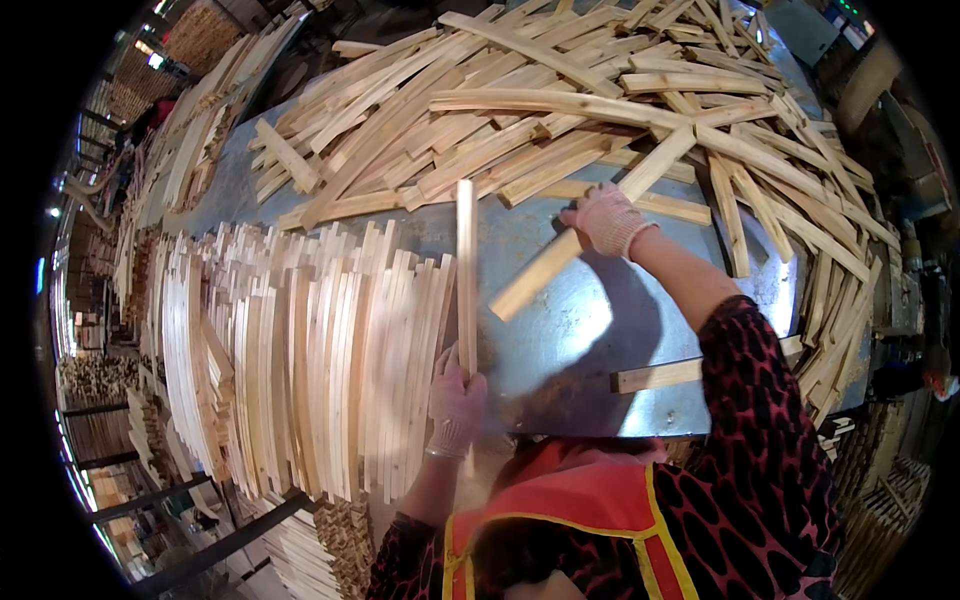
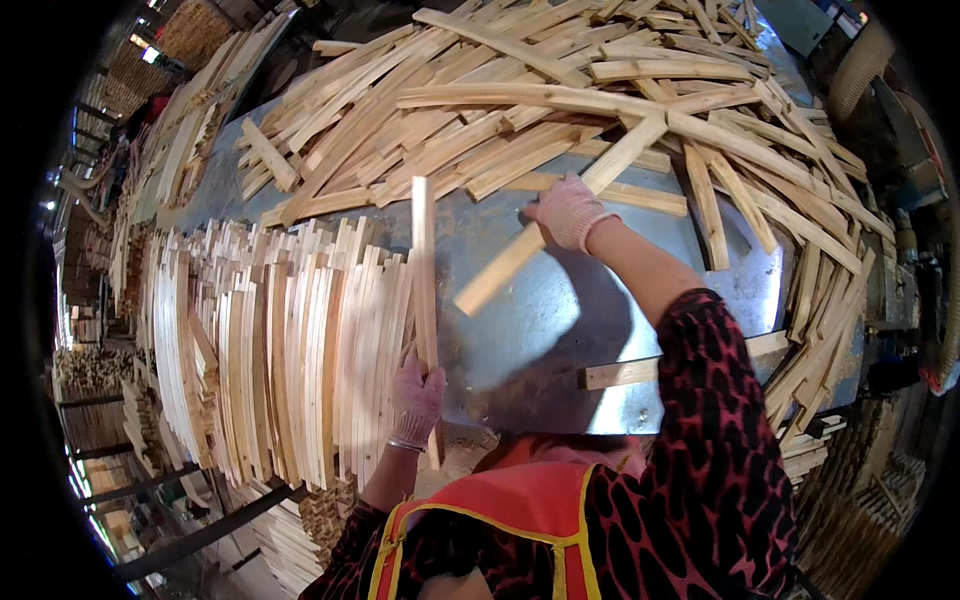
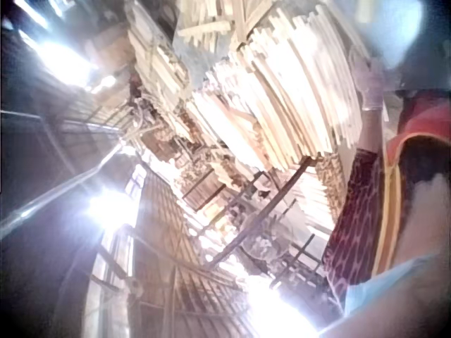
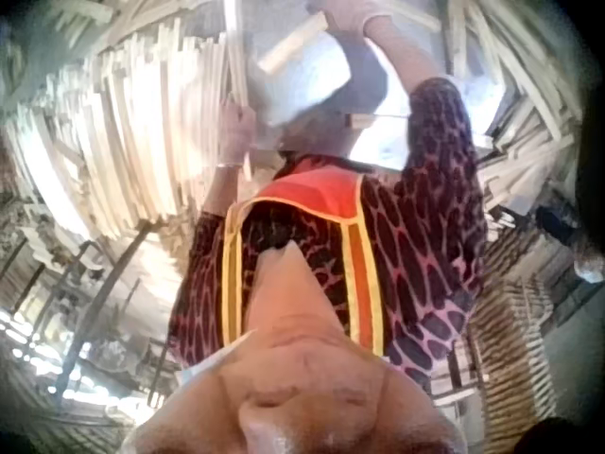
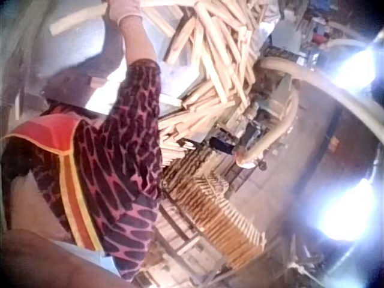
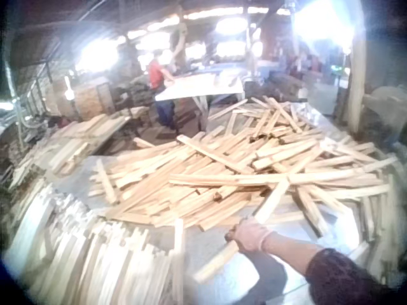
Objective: The person picks up thin wooden planks from a large pile on a metal table and stacks them neatly into a growing pile. The person repeatedly grabs handfuls of planks, aligns them, and places them onto the stack, occasionally adjusting the pile to keep it organized.
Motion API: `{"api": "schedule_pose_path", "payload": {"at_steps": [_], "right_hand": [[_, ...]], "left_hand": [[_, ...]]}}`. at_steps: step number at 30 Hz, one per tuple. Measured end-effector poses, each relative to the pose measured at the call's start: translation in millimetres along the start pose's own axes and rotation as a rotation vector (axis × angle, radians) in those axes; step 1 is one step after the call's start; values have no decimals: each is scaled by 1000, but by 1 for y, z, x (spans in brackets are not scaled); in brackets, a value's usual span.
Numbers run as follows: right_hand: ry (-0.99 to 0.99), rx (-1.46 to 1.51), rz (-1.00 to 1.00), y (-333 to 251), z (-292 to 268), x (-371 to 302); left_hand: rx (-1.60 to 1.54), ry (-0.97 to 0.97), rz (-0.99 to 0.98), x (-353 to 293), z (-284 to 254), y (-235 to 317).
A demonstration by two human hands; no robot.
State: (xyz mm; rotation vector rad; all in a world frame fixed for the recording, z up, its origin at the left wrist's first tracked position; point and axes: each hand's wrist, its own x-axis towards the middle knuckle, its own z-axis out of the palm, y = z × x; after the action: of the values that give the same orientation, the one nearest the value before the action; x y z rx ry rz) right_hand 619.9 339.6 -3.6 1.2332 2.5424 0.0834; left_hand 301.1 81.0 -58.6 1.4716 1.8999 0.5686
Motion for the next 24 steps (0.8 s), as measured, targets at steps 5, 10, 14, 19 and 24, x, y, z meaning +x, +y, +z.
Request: {"api": "schedule_pose_path", "payload": {"at_steps": [5,10,14,19,24], "right_hand": [[-452,363,-185,-50,1,-77],[-329,1183,197,-75,9,-138],[-28,1623,518,-167,5,-119],[-257,1048,298,-292,39,-46],[-46,1113,87,-323,26,-55]], "left_hand": [[717,141,173,-49,-16,-48],[709,86,147,-48,-37,-61],[588,107,208,-56,-47,-49],[453,45,322,-75,-55,-54],[740,-35,395,-90,-49,-83]]}}
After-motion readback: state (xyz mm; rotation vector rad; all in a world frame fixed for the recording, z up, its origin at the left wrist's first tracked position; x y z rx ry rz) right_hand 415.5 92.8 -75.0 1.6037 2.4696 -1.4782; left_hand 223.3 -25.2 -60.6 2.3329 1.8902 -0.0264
